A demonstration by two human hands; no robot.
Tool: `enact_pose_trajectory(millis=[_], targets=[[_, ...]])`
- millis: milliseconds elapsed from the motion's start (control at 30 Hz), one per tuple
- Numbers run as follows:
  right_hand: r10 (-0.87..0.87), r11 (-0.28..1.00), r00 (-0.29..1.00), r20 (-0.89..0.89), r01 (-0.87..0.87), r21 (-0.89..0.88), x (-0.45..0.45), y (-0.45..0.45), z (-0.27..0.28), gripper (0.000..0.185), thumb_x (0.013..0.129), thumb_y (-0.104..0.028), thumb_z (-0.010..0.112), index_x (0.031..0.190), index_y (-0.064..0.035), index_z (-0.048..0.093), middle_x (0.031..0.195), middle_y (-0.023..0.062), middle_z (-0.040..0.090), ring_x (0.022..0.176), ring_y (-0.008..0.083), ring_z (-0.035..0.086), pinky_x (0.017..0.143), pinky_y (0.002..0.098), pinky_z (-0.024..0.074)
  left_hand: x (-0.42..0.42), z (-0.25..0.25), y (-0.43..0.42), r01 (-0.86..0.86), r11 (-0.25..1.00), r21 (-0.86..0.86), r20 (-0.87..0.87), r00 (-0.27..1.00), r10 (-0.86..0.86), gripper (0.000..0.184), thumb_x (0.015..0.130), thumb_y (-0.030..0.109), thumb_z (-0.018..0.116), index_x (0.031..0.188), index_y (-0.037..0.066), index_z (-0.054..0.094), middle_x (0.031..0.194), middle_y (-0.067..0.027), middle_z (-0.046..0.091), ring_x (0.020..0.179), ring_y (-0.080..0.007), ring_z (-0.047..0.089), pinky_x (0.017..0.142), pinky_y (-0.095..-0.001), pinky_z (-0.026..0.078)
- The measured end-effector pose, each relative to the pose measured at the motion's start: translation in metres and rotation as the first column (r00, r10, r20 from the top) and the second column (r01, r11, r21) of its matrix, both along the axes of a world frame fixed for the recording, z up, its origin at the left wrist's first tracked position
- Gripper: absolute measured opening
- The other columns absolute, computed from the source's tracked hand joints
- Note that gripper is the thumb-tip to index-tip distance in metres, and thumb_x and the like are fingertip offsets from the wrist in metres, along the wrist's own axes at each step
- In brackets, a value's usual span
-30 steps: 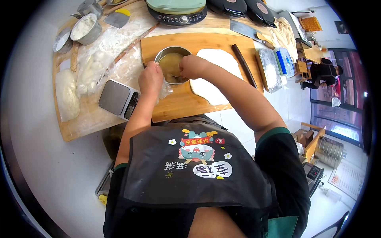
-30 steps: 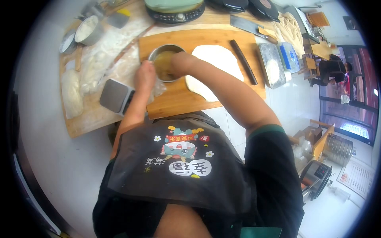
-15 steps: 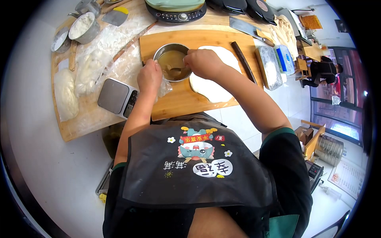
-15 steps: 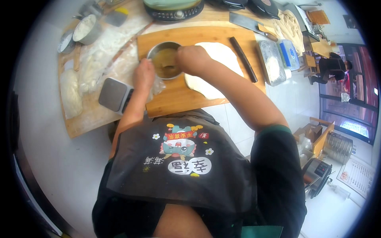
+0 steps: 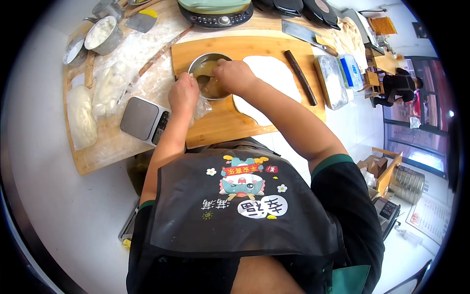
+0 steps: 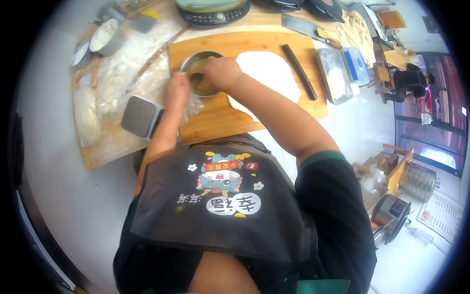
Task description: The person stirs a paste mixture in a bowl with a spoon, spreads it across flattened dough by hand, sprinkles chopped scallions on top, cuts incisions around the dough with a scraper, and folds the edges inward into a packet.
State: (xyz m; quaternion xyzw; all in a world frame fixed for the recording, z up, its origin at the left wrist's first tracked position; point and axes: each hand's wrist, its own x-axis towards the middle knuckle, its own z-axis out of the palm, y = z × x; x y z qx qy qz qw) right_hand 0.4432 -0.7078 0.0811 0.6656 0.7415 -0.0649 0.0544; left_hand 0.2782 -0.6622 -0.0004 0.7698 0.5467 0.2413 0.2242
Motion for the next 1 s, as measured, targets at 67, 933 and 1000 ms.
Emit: enact_pose_trajectory(millis=[67, 933, 1000], targets=[[-0.036, 0.999, 0.998, 0.047, 0.035, 0.033, 0.007, 0.003, -0.009, 0.014, 0.081, -0.010, 0.063, 0.094, -0.0099, 0.068, 0.098, 0.0099, 0.065, 0.085, 0.0287, 0.069, 0.069, 0.0397, 0.0566, 0.000, 0.000, 0.000, -0.002, 1.000, 0.014, 0.000, 1.000, 0.002, 0.027, 0.096, 0.027, 0.051, 0.082, 0.005, 0.058, 0.076, -0.0229, 0.066, 0.072, -0.0448, 0.064, 0.066, -0.0543, 0.050], [0.301, 0.953, 0.953, -0.028, -0.302, -0.017, 0.020, -0.036, 0.019, 0.011, 0.080, -0.005, 0.059, 0.090, -0.0083, 0.063, 0.095, 0.0098, 0.060, 0.079, 0.0284, 0.067, 0.064, 0.0408, 0.0534, -0.001, -0.001, 0.001, 0.006, 1.000, 0.027, -0.002, 1.000, -0.006, 0.021, 0.092, 0.022, 0.053, 0.083, 0.005, 0.059, 0.075, -0.0226, 0.066, 0.071, -0.0439, 0.064, 0.066, -0.0537, 0.051], [0.225, 0.974, 0.974, -0.012, -0.225, 0.037, 0.024, -0.030, 0.020, 0.010, 0.080, -0.005, 0.059, 0.089, -0.0078, 0.062, 0.094, 0.0099, 0.059, 0.079, 0.0286, 0.067, 0.063, 0.0407, 0.0534, -0.001, 0.001, 0.001, -0.003, 1.000, 0.029, 0.006, 1.000, 0.003, 0.022, 0.093, 0.022, 0.053, 0.082, 0.004, 0.059, 0.075, -0.0225, 0.066, 0.071, -0.0438, 0.064, 0.066, -0.0537, 0.051]])
